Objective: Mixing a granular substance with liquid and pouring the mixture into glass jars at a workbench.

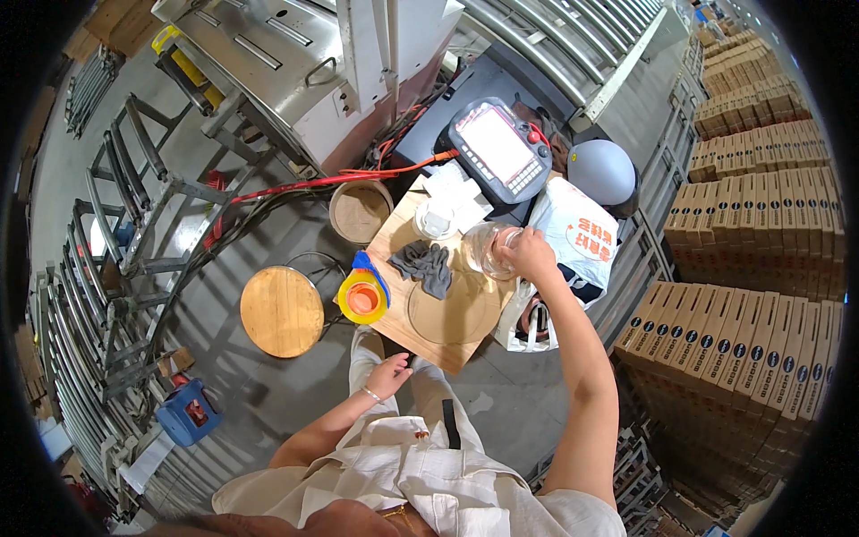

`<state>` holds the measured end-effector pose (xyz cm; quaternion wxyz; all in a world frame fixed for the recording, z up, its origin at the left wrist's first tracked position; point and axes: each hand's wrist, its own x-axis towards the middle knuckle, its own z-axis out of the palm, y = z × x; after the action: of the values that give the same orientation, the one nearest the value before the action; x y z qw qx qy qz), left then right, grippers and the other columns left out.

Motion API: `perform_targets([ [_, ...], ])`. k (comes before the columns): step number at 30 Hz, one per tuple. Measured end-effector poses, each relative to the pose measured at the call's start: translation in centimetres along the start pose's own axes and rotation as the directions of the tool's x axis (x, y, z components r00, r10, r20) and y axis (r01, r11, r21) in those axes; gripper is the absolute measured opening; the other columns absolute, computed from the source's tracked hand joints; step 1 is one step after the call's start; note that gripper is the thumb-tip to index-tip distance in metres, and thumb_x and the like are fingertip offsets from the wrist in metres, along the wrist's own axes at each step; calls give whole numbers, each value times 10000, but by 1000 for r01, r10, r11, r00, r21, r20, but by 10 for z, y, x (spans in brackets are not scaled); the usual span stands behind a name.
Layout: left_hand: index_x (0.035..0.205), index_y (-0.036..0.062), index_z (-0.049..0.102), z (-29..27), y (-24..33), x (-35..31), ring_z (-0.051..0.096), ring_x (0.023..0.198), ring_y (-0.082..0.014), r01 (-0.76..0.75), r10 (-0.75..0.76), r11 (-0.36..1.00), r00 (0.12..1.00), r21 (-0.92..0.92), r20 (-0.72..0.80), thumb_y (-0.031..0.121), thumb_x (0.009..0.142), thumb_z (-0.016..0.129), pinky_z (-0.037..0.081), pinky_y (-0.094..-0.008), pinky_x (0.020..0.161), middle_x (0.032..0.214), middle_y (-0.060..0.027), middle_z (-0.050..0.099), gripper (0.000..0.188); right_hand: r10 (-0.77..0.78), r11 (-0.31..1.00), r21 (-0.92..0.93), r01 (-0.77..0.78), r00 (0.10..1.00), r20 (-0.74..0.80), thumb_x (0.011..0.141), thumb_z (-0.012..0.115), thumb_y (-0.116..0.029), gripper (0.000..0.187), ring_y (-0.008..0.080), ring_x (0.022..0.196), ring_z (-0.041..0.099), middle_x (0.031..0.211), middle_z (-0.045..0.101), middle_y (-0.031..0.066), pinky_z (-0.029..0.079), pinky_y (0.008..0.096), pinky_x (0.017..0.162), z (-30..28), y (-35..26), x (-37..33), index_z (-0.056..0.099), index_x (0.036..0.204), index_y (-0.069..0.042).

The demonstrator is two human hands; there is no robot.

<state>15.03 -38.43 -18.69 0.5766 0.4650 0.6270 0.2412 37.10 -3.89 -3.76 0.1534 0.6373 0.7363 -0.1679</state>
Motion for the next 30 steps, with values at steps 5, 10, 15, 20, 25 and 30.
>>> perform_targets([
  [5,1208,21,524,-3,1,-3,656,844,-230,12,-12,1000,1000,-5,-9,238,838,662,523,-329,755,990,-149,650,450,-147,989,-29,146,988,-42,724,679,-274,541,392,917,607,1018,566,272,524,419,774,0,4,4,487,1103,61],
  [10,1207,17,524,-5,-1,-6,654,848,-231,18,-18,1000,1000,8,-6,234,838,662,521,-329,759,985,-147,650,451,-82,997,9,82,997,-10,698,665,-205,660,399,945,601,1119,542,259,503,415,827,-4,-1,-1,440,1271,34],
  [15,1207,20,525,-3,-3,-7,653,850,-233,17,-17,1000,1000,-1,-1,230,839,660,522,-331,760,985,-147,651,444,-89,996,3,89,996,-24,690,674,-186,678,389,946,606,1162,531,239,509,414,817,-2,-4,-7,428,1289,17],
  [20,1197,24,529,-2,2,-5,653,849,-231,8,-8,1000,1000,14,17,223,842,656,522,-334,763,984,-146,651,426,-67,998,4,67,996,-60,692,671,-159,668,385,956,605,1184,524,231,509,414,820,5,-1,-9,428,1292,5],
  [25,1192,25,530,-3,4,-6,653,848,-229,21,-21,1000,1000,22,17,223,843,654,522,-335,761,979,-141,654,420,-148,988,30,151,984,-98,708,650,-105,633,378,994,585,1217,515,189,496,419,841,4,-1,-12,427,1294,-22],
  [30,1198,29,532,0,1,-7,655,852,-228,17,-17,1000,1000,18,25,234,839,657,521,-333,758,980,-140,659,432,-256,966,-9,257,957,-134,746,581,-28,558,388,1038,542,1241,491,166,456,432,890,6,0,-14,435,1284,-40],
])
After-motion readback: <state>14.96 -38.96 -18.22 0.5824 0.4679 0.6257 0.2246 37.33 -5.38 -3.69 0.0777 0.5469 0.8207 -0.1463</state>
